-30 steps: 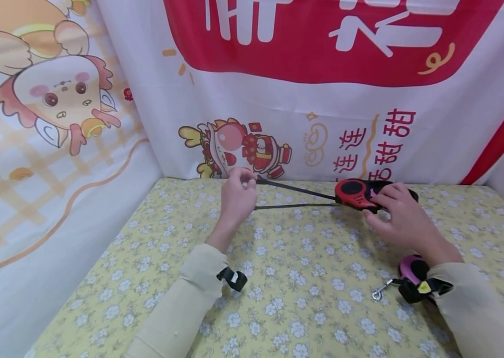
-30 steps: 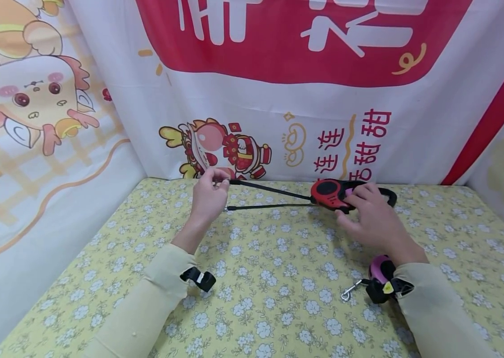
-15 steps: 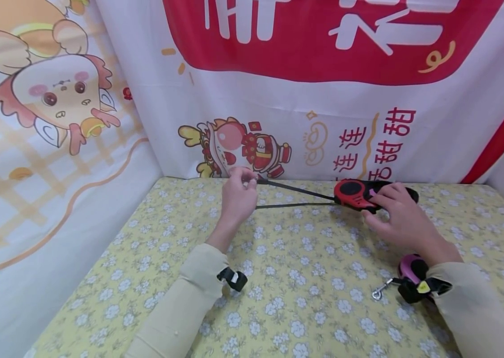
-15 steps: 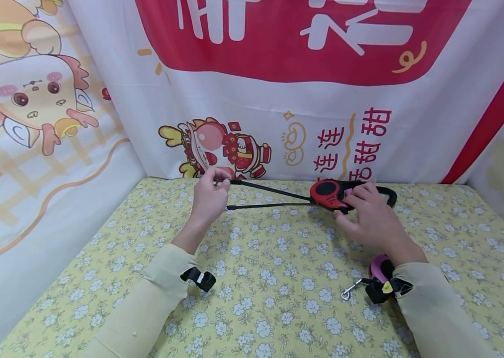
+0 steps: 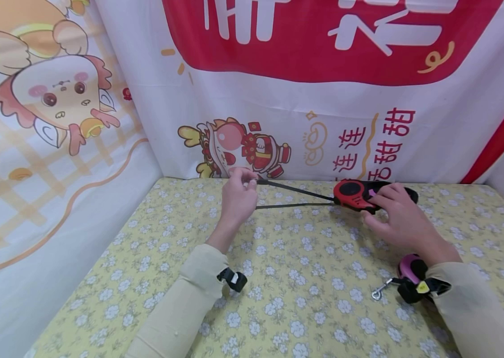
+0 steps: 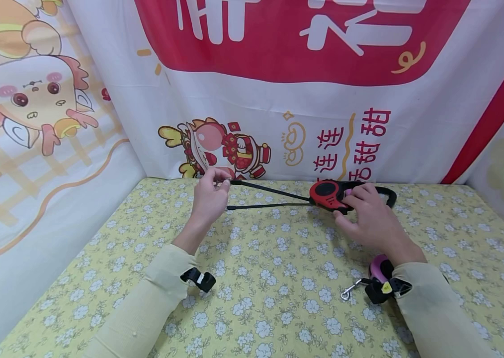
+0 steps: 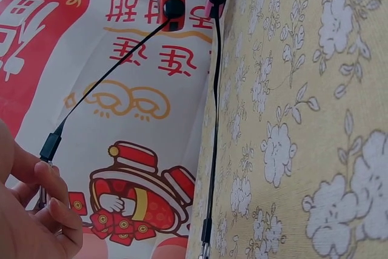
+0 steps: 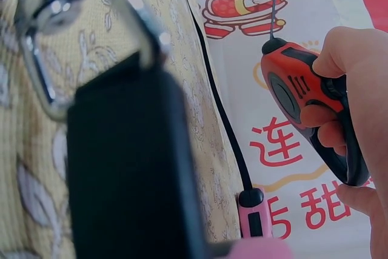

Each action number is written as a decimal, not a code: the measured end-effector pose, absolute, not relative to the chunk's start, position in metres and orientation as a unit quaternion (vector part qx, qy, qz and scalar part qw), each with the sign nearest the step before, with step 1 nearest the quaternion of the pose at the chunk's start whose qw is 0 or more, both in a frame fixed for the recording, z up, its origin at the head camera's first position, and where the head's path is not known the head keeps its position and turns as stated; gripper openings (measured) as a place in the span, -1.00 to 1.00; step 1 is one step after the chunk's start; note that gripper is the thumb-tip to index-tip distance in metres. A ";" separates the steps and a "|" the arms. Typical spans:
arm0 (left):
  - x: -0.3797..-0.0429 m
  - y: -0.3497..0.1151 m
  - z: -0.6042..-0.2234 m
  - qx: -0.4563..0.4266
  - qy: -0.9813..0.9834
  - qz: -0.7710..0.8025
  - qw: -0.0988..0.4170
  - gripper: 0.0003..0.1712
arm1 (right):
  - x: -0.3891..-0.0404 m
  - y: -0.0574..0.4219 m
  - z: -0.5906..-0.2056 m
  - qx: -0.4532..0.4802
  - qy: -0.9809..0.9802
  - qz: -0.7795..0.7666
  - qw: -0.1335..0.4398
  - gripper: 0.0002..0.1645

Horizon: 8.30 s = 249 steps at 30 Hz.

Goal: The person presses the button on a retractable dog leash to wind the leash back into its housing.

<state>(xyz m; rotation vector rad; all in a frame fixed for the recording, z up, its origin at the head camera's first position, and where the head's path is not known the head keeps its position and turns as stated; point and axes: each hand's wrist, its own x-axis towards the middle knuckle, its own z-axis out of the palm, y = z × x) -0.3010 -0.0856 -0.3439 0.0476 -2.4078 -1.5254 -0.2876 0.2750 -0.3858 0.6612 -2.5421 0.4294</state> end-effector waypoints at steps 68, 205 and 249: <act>-0.302 -0.070 -0.361 -0.017 -0.862 -0.490 0.127 -0.81 | -0.289 0.267 -0.396 0.270 -0.919 0.153 0.242 -0.63; -0.293 -0.050 -0.388 -0.115 -0.891 -0.436 0.062 -0.87 | -0.283 0.233 -0.406 0.292 -0.941 0.125 0.115 -0.53; -0.291 -0.049 -0.385 -0.124 -0.890 -0.436 0.058 -0.82 | -0.283 0.233 -0.403 0.318 -0.918 0.163 0.172 -0.63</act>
